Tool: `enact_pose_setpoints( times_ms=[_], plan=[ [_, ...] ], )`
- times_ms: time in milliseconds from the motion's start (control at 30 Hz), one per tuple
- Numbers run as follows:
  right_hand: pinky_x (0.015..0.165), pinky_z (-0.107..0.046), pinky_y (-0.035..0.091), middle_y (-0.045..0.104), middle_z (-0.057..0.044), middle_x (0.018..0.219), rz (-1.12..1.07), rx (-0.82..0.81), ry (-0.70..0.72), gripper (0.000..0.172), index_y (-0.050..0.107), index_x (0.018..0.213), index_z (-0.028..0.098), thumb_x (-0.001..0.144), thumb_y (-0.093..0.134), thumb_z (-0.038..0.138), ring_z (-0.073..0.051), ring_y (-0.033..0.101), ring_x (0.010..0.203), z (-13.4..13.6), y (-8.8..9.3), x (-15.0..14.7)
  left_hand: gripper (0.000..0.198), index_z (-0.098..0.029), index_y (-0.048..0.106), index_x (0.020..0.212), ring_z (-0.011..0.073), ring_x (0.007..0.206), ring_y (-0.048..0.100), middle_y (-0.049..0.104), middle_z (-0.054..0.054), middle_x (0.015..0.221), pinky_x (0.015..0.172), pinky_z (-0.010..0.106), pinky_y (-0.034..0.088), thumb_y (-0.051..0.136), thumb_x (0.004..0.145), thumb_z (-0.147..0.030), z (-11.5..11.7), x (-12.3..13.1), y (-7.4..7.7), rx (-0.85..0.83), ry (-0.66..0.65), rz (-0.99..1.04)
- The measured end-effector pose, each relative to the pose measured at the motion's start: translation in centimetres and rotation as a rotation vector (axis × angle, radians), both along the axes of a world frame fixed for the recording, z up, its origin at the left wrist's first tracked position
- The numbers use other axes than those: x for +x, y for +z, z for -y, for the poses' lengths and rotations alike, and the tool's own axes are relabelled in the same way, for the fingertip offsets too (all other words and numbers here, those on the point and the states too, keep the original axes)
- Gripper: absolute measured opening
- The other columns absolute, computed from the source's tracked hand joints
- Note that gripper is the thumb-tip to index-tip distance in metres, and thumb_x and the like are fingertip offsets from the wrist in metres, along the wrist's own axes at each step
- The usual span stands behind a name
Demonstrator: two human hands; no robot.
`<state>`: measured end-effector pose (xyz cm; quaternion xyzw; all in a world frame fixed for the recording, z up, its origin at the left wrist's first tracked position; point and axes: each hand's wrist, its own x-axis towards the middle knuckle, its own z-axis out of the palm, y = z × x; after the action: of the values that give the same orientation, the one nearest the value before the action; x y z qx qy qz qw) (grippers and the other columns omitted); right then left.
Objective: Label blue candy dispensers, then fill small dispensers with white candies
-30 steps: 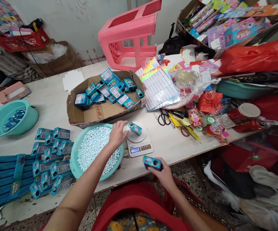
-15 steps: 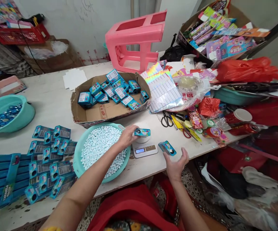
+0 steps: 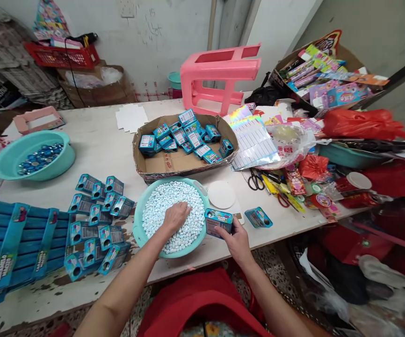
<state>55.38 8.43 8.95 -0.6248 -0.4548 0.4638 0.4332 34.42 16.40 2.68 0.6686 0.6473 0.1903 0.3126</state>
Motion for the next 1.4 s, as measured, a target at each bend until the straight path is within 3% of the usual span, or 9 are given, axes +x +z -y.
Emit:
enact_pose_setpoints(
  times_ms=[167,333,400,567,800,933,1033,1133,1400],
  plan=[
    [0.075,-0.031,0.047,0.066,-0.003,0.088,0.018,0.027,0.020,0.037,0.058,0.097,0.018,0.069,0.070,0.040,-0.020,0.059,0.082,0.3,0.2,-2.9,0.032,-0.020,0.037,0.062,0.0103,0.049,0.041,0.038,-0.003,0.054,0.047,0.022,0.030,0.041,0.083,-0.044,-0.6,-1.2,2.3,-0.139,0.404,0.573],
    [0.076,-0.031,0.046,0.065,-0.003,0.090,0.084,0.126,0.103,0.037,0.059,0.098,0.019,0.068,0.071,0.036,-0.020,0.058,0.083,-0.2,0.1,-5.9,0.030,-0.019,0.043,0.070,0.0060,0.040,0.036,0.042,-0.005,0.055,0.038,0.020,0.025,0.050,0.079,-0.046,-0.1,-0.6,8.2,-0.207,0.494,1.310],
    [0.077,-0.031,0.046,0.064,-0.003,0.091,0.088,0.158,0.146,0.034,0.059,0.098,0.019,0.070,0.070,0.035,-0.020,0.058,0.084,-0.6,0.0,-6.7,0.032,-0.017,0.045,0.066,0.0057,0.040,0.039,0.044,-0.004,0.054,0.038,0.019,0.028,0.056,0.078,-0.045,0.2,0.2,9.6,-0.143,0.504,1.375],
    [0.081,-0.031,0.044,0.060,-0.003,0.093,0.081,0.226,0.178,0.030,0.059,0.097,0.020,0.070,0.070,0.030,-0.019,0.056,0.088,-2.1,-0.4,-7.2,0.037,-0.016,0.043,0.059,0.0051,0.040,0.040,0.041,-0.005,0.050,0.038,0.018,0.030,0.059,0.078,-0.044,-0.3,1.3,10.4,0.014,0.571,1.349],
    [0.080,-0.032,0.045,0.058,-0.002,0.091,-0.063,0.195,0.135,0.032,0.061,0.091,0.020,0.065,0.075,0.033,-0.019,0.056,0.088,-3.7,-0.6,-5.9,0.039,-0.018,0.040,0.062,0.0046,0.037,0.033,0.036,-0.006,0.051,0.035,0.018,0.022,0.055,0.078,-0.050,-1.6,1.4,10.8,-0.021,0.574,1.263],
    [0.079,-0.032,0.047,0.062,-0.002,0.090,-0.224,0.085,0.078,0.041,0.059,0.098,0.019,0.064,0.075,0.035,-0.019,0.058,0.086,-4.6,-0.6,-3.0,0.037,-0.019,0.047,0.064,0.0115,0.051,0.048,0.050,-0.001,0.060,0.047,0.023,0.038,0.051,0.077,-0.054,-2.0,-0.9,8.0,0.032,0.528,0.764],
    [0.076,-0.033,0.048,0.064,-0.003,0.087,-0.198,0.078,-0.006,0.042,0.060,0.098,0.019,0.063,0.076,0.036,-0.020,0.059,0.083,-5.6,-1.3,-0.2,0.033,-0.020,0.060,0.080,0.0246,0.091,0.057,0.064,0.008,0.092,0.075,0.035,0.046,0.061,0.068,-0.050,-2.2,-3.1,4.8,0.057,0.355,0.240],
    [0.077,-0.034,0.048,0.065,-0.004,0.089,-0.174,0.086,-0.027,0.041,0.061,0.097,0.019,0.064,0.075,0.036,-0.020,0.059,0.084,-6.8,-2.2,2.4,0.035,-0.020,0.061,0.091,0.0268,0.096,0.059,0.065,0.008,0.101,0.082,0.038,0.045,0.054,0.073,-0.049,-2.4,-3.6,3.2,-0.030,0.309,0.080],
    [0.083,-0.036,0.046,0.065,-0.005,0.096,-0.020,0.125,-0.110,0.038,0.062,0.097,0.020,0.065,0.073,0.035,-0.022,0.059,0.091,-10.1,-4.3,7.2,0.026,-0.021,0.062,0.084,0.0183,0.083,0.060,0.066,0.002,0.088,0.077,0.028,0.046,0.048,0.082,-0.043,-6.2,2.1,6.6,0.147,0.247,0.145]
  ],
)
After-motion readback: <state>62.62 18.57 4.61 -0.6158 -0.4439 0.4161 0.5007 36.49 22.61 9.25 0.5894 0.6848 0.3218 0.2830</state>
